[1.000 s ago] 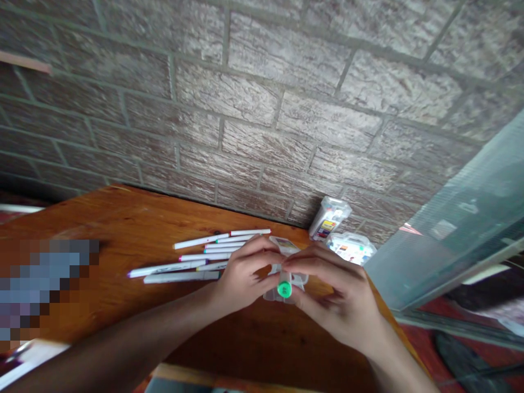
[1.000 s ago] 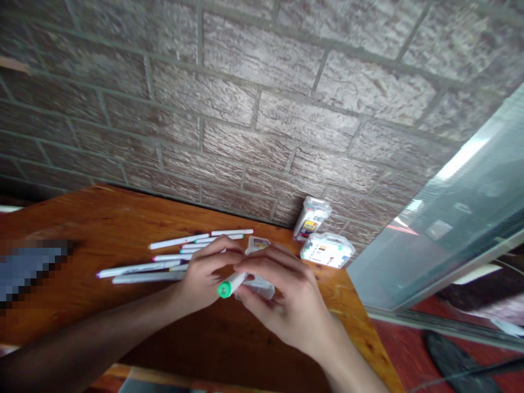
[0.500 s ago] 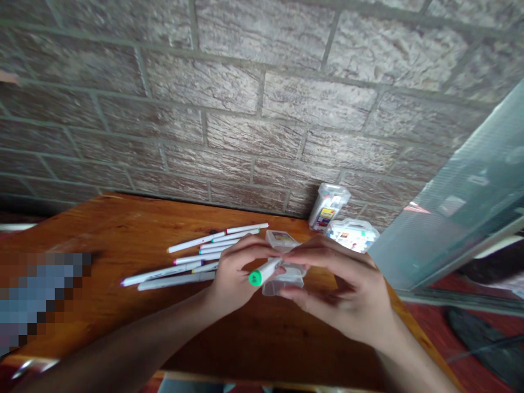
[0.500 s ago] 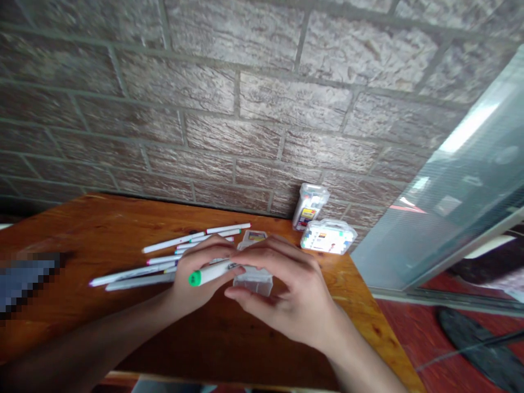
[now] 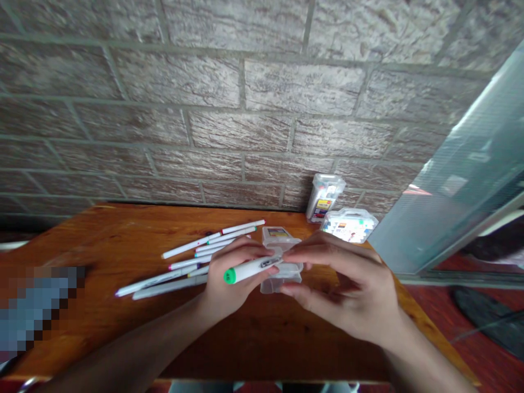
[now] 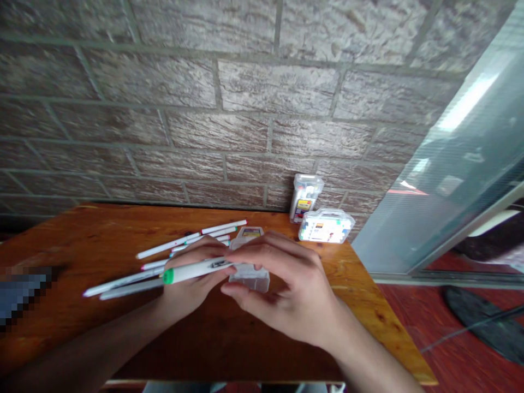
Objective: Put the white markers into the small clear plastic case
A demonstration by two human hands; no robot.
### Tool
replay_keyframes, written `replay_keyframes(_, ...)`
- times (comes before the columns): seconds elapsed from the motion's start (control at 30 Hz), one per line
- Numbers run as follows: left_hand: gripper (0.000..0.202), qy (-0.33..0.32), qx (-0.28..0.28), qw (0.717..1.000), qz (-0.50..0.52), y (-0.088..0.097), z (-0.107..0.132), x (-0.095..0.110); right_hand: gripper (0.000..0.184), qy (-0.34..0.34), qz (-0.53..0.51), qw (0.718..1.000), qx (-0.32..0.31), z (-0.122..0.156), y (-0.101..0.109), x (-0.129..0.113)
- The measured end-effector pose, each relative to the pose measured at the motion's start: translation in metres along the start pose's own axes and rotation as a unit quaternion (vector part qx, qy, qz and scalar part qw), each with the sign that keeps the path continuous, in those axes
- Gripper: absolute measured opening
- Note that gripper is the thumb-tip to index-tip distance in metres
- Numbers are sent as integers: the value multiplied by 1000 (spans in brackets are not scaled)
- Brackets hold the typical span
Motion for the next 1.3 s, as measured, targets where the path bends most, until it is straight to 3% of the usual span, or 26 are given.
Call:
replay_keyframes(0.27, 25, 22, 28, 998, 54, 3, 2, -2, 35, -34, 39, 998, -40, 4, 7, 22)
replay_keyframes(0.5, 19, 117, 64, 981, 139, 3, 2, -1, 32, -40, 50, 995, -79, 8, 6, 34)
replay_keyframes(0.77, 22, 194, 61, 959, 198, 5, 1, -5, 27, -21, 85, 995, -48, 20, 17, 23)
replay_keyframes(0.97, 31, 334, -1, 911, 243, 0, 6, -18, 22, -66, 119, 990, 44, 48, 35, 11)
replay_keyframes(1.1, 33, 365, -4, 879, 307, -8, 6, -20, 29, -50, 115, 991, 42, 53, 32, -1)
replay_keyframes(1.3, 41, 345, -50, 906, 240, -6, 2, -23, 31, -31, 130, 988, 72, 50, 31, -17)
Point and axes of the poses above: each hand's wrist, its own z-axis away from the middle knuckle, its own y-axis out of the back of the hand, x = y × z, the point moved 3 cm from there along -z, towards the middle knuckle, and after that the axes turned 5 degrees about x, right-handed, at the moved point
